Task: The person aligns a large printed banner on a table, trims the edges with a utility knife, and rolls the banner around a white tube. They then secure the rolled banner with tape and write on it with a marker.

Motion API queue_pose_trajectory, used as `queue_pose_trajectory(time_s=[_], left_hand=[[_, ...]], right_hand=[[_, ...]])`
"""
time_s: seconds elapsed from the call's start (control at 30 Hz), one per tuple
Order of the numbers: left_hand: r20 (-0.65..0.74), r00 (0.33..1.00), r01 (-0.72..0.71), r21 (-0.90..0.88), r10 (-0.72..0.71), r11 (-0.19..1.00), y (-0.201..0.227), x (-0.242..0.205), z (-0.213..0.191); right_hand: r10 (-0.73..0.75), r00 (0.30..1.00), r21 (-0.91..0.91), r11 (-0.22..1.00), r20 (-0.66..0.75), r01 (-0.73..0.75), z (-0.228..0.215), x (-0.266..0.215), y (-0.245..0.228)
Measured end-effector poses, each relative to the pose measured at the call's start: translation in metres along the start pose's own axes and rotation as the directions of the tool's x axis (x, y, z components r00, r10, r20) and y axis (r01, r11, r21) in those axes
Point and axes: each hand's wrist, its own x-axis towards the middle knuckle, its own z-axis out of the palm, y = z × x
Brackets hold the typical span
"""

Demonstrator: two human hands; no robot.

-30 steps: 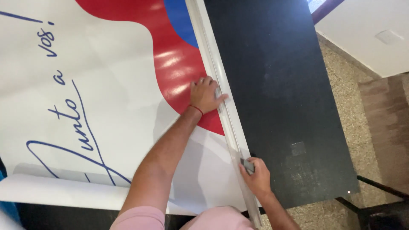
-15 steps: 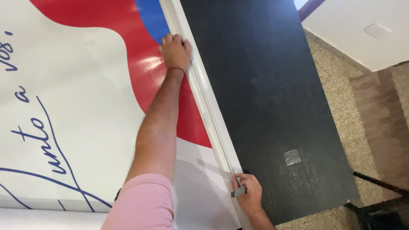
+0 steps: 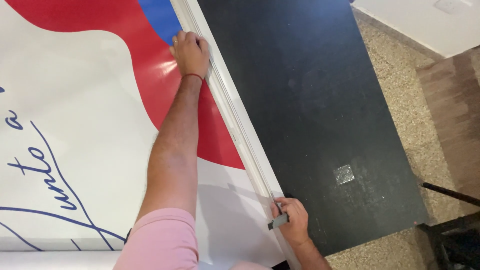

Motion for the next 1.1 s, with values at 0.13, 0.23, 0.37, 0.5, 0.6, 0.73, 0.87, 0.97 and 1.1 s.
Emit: queue_pose_trajectory(time_s=[0.13,0.23,0.37,0.5,0.6,0.73,0.87,0.97,1.1], left_hand=[[-0.004,1.0,-0.009,-0.023,0.009,1.0,0.0,-0.001,-0.004],[-0.013,1.0,-0.015,-0.027,0.015,1.0,-0.001,0.0,-0.002],[-0.042,0.999,-0.028,-0.021,0.027,0.999,-0.003,0.001,0.001],[-0.03,0.999,-0.017,-0.012,0.017,1.0,0.002,-0.001,-0.004],[-0.007,1.0,-0.004,-0.005,0.004,1.0,0.004,-0.001,-0.007],[0.085,0.996,-0.014,0.035,0.011,0.999,-0.003,0.008,-0.003],[0.332,0.943,0.026,-0.035,-0.013,0.999,-0.024,0.021,-0.001],[0.437,0.897,-0.004,-0.136,0.064,0.991,-0.005,0.006,-0.046],[0.814,0.578,0.044,0.034,-0.054,0.998,0.071,-0.034,-0.155]], right_hand=[[-0.013,1.0,0.008,1.0,-0.002,0.013,-0.002,0.003,-0.001],[-0.034,0.999,0.014,0.999,-0.014,0.034,-0.003,0.006,-0.004],[-0.034,0.999,0.01,0.999,0.004,0.034,0.0,0.0,0.003],[-0.03,1.0,0.021,0.999,0.001,0.03,-0.002,0.004,-0.002],[-0.056,0.998,0.022,0.998,0.007,0.056,-0.001,0.003,0.0],[-0.053,0.998,0.004,0.999,0.031,0.053,-0.001,0.0,0.003],[-0.082,0.996,0.004,0.997,0.023,0.082,0.0,0.001,0.004],[-0.088,0.996,0.02,0.996,0.028,0.087,-0.005,0.008,-0.004],[-0.08,0.997,0.015,0.997,0.018,0.08,-0.004,0.006,-0.003]])
